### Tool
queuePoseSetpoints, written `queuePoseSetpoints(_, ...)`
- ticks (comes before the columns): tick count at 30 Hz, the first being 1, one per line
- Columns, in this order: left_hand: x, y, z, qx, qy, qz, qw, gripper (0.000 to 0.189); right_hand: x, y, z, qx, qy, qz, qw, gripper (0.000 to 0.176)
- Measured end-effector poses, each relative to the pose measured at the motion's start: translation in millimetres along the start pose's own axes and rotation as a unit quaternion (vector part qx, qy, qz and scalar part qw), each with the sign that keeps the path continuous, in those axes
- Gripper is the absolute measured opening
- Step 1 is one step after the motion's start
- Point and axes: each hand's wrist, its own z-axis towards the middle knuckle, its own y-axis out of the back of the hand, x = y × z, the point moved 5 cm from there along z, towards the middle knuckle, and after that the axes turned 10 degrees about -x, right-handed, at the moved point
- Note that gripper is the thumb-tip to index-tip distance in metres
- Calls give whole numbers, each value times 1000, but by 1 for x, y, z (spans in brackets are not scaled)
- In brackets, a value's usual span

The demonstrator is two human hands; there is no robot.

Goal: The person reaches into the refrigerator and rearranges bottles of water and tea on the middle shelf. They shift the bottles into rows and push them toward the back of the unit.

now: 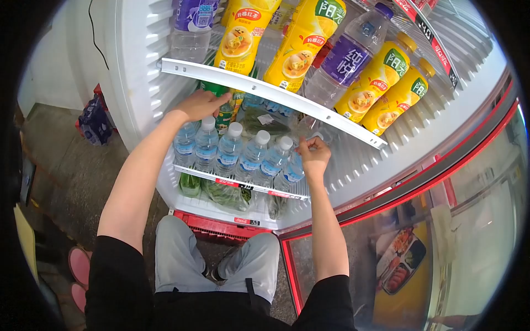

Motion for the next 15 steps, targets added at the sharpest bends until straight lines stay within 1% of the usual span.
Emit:
queuePoseSetpoints(3, 1, -2, -2, 3, 10, 0, 1000, 88, 6, -8, -7, 1, 1, -8, 1000, 30)
queuePoseSetpoints(8, 4, -4, 3, -2, -4, -1, 1000, 89, 15, -17, -7, -3, 12, -28, 1000, 31)
queuePoseSetpoints(11, 4, -2, 0, -6, 22, 0, 1000, 88, 7, -14, -4, -6, 8, 2, 1000, 32)
queuePoseSetpoints(14, 8, -5, 4, -9, -1, 2, 1000, 88, 8, -12, -5, 8, -9, 17, 1000, 33)
queuePoseSetpoints(15, 7, -5, 5, -9, 4, 5, 1000, 88, 9, -11, -4, 28, -15, 13, 999, 33)
